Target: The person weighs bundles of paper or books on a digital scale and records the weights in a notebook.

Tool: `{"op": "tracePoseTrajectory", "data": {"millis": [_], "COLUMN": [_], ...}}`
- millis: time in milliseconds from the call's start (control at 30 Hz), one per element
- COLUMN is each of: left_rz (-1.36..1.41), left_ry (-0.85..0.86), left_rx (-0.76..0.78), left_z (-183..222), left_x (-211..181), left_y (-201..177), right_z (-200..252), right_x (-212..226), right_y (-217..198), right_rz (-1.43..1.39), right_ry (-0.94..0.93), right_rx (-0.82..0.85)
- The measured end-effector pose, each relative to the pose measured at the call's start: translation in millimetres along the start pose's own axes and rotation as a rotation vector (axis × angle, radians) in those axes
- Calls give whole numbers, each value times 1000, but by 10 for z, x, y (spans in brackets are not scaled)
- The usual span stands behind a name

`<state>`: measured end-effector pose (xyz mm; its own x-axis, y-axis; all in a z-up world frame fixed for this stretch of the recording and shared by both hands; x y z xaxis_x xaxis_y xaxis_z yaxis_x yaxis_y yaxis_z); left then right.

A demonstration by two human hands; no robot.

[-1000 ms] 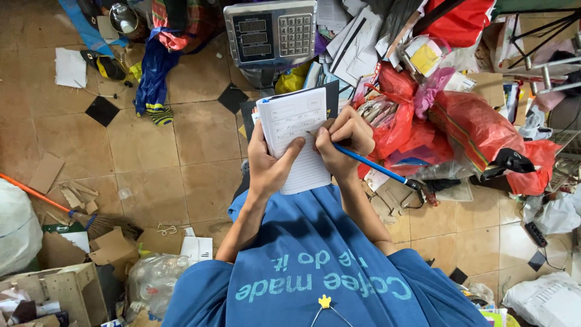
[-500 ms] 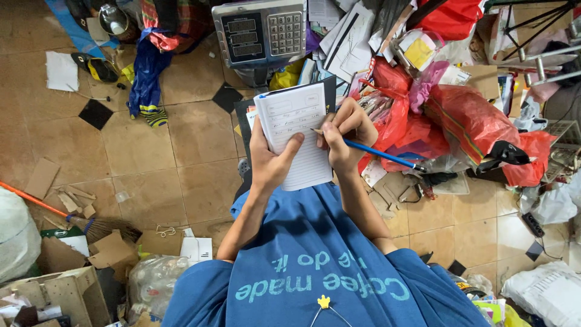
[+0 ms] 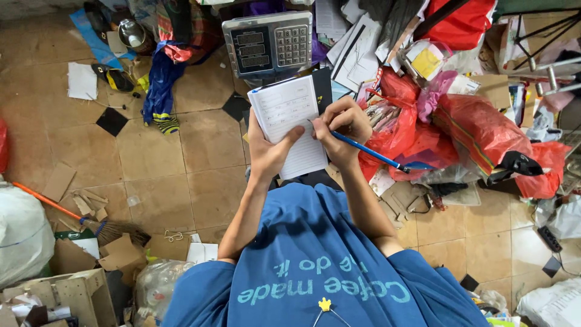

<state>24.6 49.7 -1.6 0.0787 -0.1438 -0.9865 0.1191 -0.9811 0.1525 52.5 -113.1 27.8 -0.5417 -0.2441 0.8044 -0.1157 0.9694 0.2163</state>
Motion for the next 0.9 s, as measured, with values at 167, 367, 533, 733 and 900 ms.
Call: {"op": "tracePoseTrajectory", "data": {"millis": [167, 367, 533, 733, 900], "left_rz": [-17, -53, -55, -61, -37], "left_ry": [3, 46, 31, 39, -4], "left_rx": [-6, -38, -33, -45, -40], "left_z": [-14, -13, 46, 123, 278], "left_x": [-57, -71, -11, -24, -7], "left_y": [14, 32, -23, -185, -429], "right_z": [-70, -58, -8, 95, 263], "right_x": [3, -120, -132, -149, -161], "right_y": [-25, -54, -30, 136, 372], "right_rz": [61, 32, 15, 49, 35], "right_ry": [-55, -36, 2, -19, 2], "right_rx": [67, 55, 45, 77, 63]}}
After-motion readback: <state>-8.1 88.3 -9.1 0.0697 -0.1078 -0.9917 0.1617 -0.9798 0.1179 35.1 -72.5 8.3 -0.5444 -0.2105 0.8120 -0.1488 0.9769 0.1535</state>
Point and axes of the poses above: each hand's wrist, its own z-axis away from the middle knuckle, its own y-axis out of the palm, x = y × z, the point moved 2 cm from there along -z, towards the middle knuckle, and after that the axes turned 13 degrees about -z, right-handed, at the moved point
